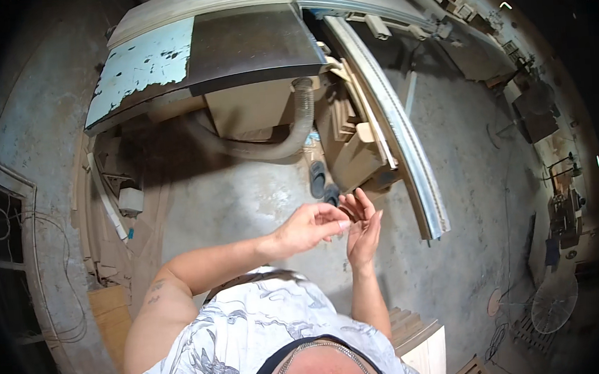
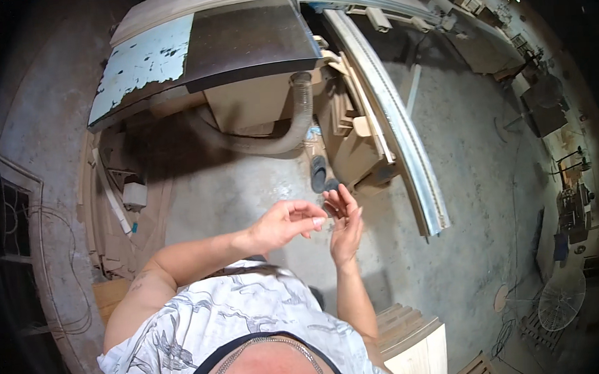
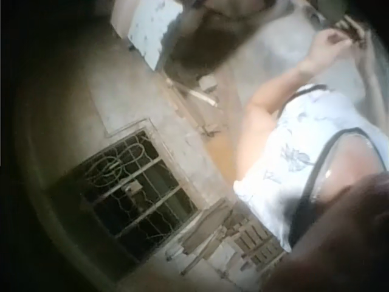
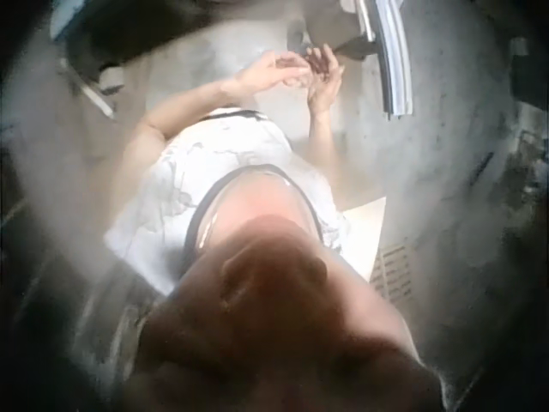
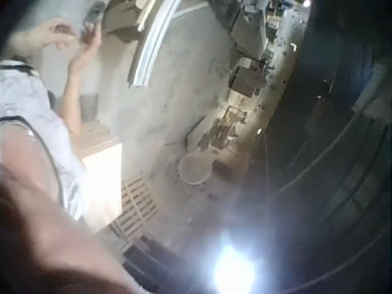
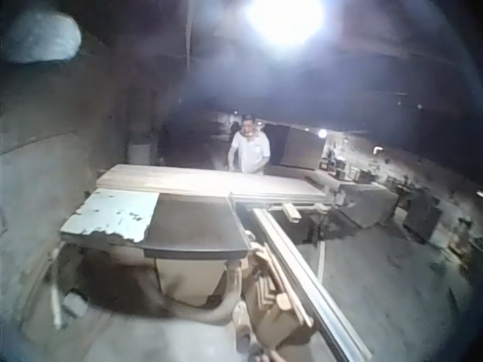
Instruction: The person takes cut wooden boards from a table saw and stacks them onto a pile on the floor. The person then checks their fingers and returns to the saw table to assist with more boards.
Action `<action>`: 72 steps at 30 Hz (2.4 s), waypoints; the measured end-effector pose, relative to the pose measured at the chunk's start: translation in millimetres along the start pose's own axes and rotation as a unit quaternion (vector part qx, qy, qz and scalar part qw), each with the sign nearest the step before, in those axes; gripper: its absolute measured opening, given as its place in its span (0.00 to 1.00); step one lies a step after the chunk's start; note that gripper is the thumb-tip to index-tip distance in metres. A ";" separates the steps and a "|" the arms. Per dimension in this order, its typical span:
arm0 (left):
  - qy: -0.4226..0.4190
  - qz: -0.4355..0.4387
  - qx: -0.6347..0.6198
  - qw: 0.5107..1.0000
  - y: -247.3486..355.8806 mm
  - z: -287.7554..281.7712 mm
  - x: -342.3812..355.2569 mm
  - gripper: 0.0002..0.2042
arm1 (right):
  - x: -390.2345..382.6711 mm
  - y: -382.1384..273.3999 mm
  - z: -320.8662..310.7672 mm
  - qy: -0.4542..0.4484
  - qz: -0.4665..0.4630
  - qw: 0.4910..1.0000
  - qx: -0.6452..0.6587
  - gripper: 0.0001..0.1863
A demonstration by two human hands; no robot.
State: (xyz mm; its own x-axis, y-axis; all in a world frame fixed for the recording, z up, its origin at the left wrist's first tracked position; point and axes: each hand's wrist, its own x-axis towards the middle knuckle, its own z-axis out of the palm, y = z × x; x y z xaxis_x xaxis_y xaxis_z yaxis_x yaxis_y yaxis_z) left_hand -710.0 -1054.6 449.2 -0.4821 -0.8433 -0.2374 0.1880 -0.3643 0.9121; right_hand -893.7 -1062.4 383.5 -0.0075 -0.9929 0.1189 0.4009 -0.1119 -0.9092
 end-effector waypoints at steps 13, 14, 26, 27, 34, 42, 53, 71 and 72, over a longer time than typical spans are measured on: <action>0.168 0.070 -0.019 0.983 81.5 -281.0 71.7 0.12 | 196.1 136.5 56.6 0.165 0.252 0.949 0.096 0.27; 0.184 0.089 -0.004 0.979 91.0 -303.3 81.8 0.11 | 223.5 149.4 69.7 0.162 0.232 0.953 0.109 0.28; 0.438 0.092 0.426 0.787 272.2 -630.3 190.2 0.17 | 530.3 230.4 342.0 -0.183 0.168 0.962 -0.111 0.11; 0.430 0.126 0.501 0.740 286.8 -663.5 203.5 0.20 | 544.9 233.8 358.1 -0.215 0.128 0.956 -0.156 0.12; 0.399 0.004 0.691 0.603 393.7 -896.7 336.9 0.30 | 608.1 243.8 418.7 -0.191 0.090 0.890 -0.403 0.18; 0.327 -0.108 0.700 0.626 407.6 -990.6 359.1 0.32 | 758.7 307.8 532.5 -0.157 -0.130 0.788 -0.581 0.25; 0.364 -0.077 0.687 0.624 503.5 -1206.3 573.4 0.35 | 759.5 351.2 571.5 -0.127 -0.037 0.645 -0.752 0.33; 0.335 -0.105 0.615 0.706 498.4 -1239.9 597.2 0.38 | 786.6 318.9 624.0 -0.130 0.055 0.657 -0.741 0.34; 0.336 -0.106 0.611 0.709 499.4 -1242.1 599.1 0.38 | 789.1 318.9 625.8 -0.129 0.062 0.656 -0.741 0.34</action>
State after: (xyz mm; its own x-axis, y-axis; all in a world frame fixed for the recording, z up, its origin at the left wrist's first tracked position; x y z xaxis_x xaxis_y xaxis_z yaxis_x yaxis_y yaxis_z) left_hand 158.0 -2232.5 347.5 0.2049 -0.9681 -0.1441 -0.9073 -0.2431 0.3432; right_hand -198.6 -1856.0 437.0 0.1730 -0.9795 -0.1035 -0.9486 -0.1374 -0.2849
